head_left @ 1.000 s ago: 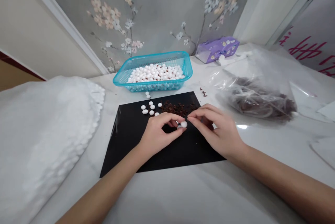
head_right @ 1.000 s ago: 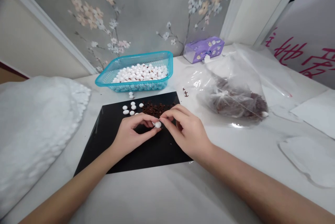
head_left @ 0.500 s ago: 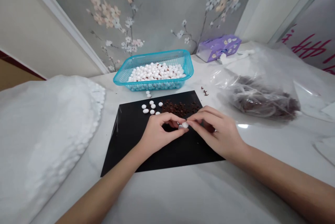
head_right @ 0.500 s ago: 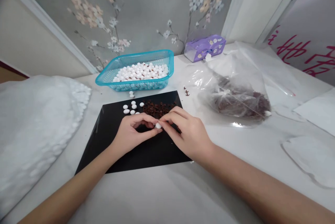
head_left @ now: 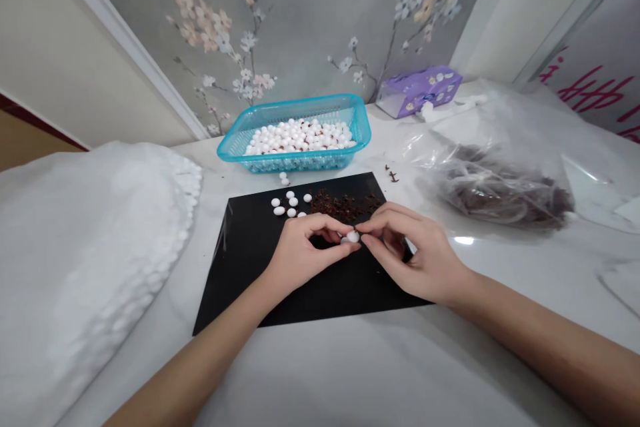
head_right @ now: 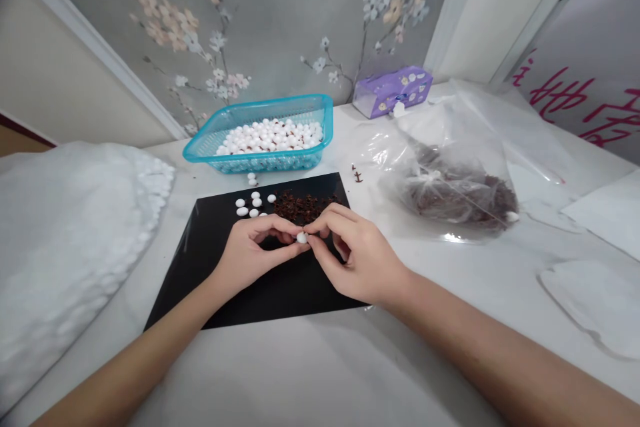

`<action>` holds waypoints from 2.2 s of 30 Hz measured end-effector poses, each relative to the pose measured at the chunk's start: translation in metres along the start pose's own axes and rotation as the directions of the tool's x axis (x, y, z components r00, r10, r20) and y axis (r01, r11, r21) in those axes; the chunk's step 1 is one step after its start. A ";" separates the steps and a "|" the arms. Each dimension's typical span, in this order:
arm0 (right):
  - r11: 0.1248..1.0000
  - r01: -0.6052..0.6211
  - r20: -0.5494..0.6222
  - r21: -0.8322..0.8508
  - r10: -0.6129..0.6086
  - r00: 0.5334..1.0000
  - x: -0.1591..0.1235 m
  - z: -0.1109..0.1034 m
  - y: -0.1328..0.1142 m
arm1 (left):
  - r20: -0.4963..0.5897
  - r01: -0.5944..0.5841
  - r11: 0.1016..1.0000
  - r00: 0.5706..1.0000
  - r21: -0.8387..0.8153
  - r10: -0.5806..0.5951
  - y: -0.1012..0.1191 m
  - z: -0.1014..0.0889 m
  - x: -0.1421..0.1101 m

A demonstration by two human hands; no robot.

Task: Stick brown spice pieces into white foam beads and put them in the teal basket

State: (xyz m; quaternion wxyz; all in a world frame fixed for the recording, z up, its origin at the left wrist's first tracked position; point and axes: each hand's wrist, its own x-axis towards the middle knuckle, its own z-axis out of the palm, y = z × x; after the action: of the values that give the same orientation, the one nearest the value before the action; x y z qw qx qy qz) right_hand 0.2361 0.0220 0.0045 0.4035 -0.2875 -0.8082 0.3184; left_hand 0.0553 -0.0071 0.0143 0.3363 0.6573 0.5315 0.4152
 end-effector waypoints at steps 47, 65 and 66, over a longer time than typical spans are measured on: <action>0.956 0.087 0.022 -0.280 -0.084 0.996 -0.003 0.001 0.003 | 0.029 -0.005 1.000 1.000 -0.009 0.006 0.005 -0.003 0.000; 0.966 0.094 0.039 -0.243 -0.087 0.995 -0.002 0.003 0.005 | -0.011 -0.053 0.998 0.998 0.036 0.054 0.005 -0.002 0.000; 0.965 0.098 0.041 -0.244 -0.091 0.995 -0.001 0.002 0.005 | -0.012 -0.055 0.998 0.998 0.041 0.056 0.005 -0.002 0.000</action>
State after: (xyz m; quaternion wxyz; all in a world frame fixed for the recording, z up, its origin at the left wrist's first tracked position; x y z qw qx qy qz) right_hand 0.2359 0.0236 -0.0011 0.3676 -0.2917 -0.8600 0.2003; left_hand 0.0558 -0.0078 0.0195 0.3079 0.6758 0.5235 0.4178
